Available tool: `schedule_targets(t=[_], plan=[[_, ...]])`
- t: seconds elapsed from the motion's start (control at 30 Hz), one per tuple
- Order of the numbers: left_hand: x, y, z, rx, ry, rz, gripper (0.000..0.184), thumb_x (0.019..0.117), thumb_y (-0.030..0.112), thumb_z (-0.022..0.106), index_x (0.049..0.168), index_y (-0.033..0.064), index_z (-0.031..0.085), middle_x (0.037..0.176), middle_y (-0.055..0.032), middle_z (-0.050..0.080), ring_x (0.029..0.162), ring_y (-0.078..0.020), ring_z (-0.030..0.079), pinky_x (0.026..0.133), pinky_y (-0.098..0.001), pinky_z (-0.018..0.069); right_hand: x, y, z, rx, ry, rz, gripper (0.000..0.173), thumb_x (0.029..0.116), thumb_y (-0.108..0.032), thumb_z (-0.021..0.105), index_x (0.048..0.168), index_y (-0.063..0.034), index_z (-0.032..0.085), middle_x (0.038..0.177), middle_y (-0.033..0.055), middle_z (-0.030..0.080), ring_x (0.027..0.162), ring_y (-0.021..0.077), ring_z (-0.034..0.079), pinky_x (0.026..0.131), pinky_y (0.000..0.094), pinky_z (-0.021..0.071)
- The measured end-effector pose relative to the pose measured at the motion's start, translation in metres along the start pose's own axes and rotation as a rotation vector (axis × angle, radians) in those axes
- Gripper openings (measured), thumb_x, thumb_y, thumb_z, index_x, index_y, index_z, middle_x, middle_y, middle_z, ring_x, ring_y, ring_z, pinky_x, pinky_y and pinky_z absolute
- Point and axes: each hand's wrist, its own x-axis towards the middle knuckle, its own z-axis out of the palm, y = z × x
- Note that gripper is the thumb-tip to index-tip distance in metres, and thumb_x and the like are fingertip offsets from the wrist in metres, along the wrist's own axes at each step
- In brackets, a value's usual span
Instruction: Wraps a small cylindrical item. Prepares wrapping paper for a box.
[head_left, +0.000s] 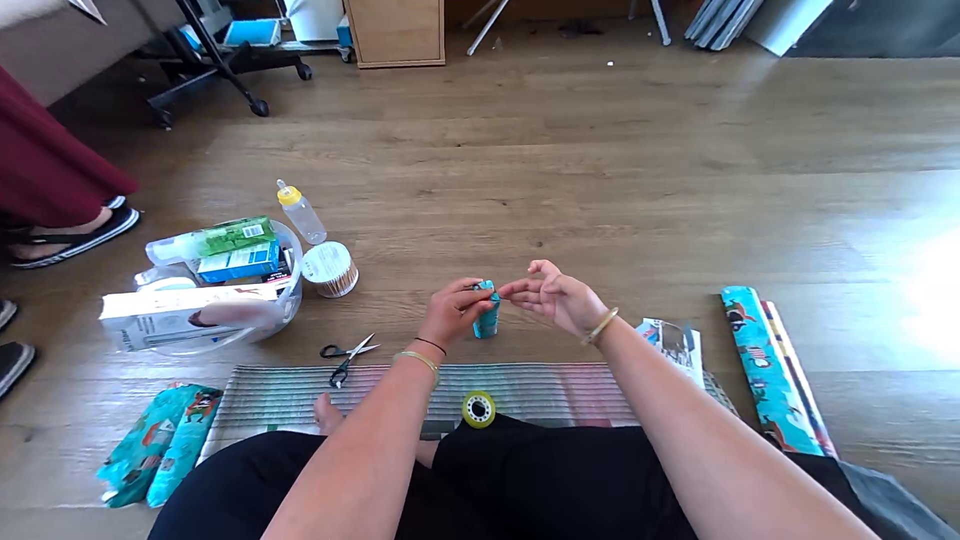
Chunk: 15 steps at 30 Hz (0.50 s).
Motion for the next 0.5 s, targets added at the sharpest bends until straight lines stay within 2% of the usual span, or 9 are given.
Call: schedule_targets(t=[0.1, 0.13, 0.23, 0.3, 0.37, 0.5], plan=[[0.001, 0.008, -0.004, 0.004, -0.031, -0.018, 0.018, 0.0923, 0.009, 0.076, 0.109, 0.0015, 0.079, 0.123, -0.0182, 0.071, 0.105, -0.025, 0.073, 0.092, -0.0398, 0.0606, 0.0, -0.016, -0.005, -0.294, -0.06, -0.109, 0.025, 0.0842, -0.016, 0.042, 0.108, -0.0127, 0.048, 0.109, 0.001, 0.067, 0.103, 0.0115, 0.065, 0.087, 0.0305, 0.0531], [0.001, 0.008, -0.005, -0.001, -0.045, -0.024, 0.019, 0.0929, 0.01, 0.076, 0.109, 0.001, 0.078, 0.123, -0.0181, 0.07, 0.101, -0.0238, 0.073, 0.089, -0.0382, 0.0616, -0.001, -0.022, -0.005, -0.416, -0.087, -0.151, 0.023, 0.0822, -0.017, 0.045, 0.103, -0.0118, 0.052, 0.107, -0.0001, 0.063, 0.102, 0.0095, 0.061, 0.084, 0.0298, 0.0505], [0.002, 0.007, -0.006, -0.024, -0.071, -0.036, 0.022, 0.093, 0.014, 0.076, 0.11, 0.0005, 0.078, 0.124, -0.0189, 0.07, 0.103, -0.0256, 0.072, 0.091, -0.0402, 0.0604, -0.007, -0.038, -0.001, -0.681, -0.167, -0.26, 0.021, 0.0801, -0.016, 0.047, 0.094, -0.0085, 0.061, 0.104, 0.0005, 0.057, 0.098, 0.0069, 0.054, 0.08, 0.0255, 0.0434], [0.004, 0.0, -0.003, -0.026, -0.071, -0.004, 0.024, 0.0925, 0.017, 0.076, 0.11, 0.0013, 0.078, 0.123, -0.0187, 0.071, 0.107, -0.0262, 0.072, 0.094, -0.0415, 0.0594, -0.012, -0.05, 0.006, -0.767, -0.202, -0.257, 0.02, 0.0796, -0.014, 0.047, 0.09, -0.0066, 0.062, 0.104, 0.0031, 0.055, 0.097, 0.0087, 0.052, 0.08, 0.0263, 0.0406], [0.004, -0.002, -0.003, -0.029, -0.088, -0.006, 0.025, 0.093, 0.018, 0.076, 0.112, 0.002, 0.078, 0.124, -0.018, 0.071, 0.108, -0.0258, 0.071, 0.095, -0.0419, 0.059, -0.01, -0.055, 0.01, -0.839, -0.241, -0.242, 0.023, 0.0809, -0.012, 0.044, 0.092, -0.0047, 0.063, 0.106, 0.0068, 0.056, 0.1, 0.0137, 0.052, 0.084, 0.0309, 0.0417], [0.005, 0.005, -0.007, -0.022, -0.136, -0.048, 0.025, 0.0928, 0.017, 0.077, 0.113, 0.0028, 0.078, 0.126, -0.0172, 0.069, 0.105, -0.0238, 0.072, 0.093, -0.0399, 0.06, 0.007, -0.051, 0.009, -1.006, -0.283, -0.248, 0.025, 0.0887, -0.001, 0.042, 0.093, -0.0011, 0.067, 0.107, 0.0126, 0.059, 0.105, 0.0215, 0.056, 0.092, 0.0391, 0.0445]])
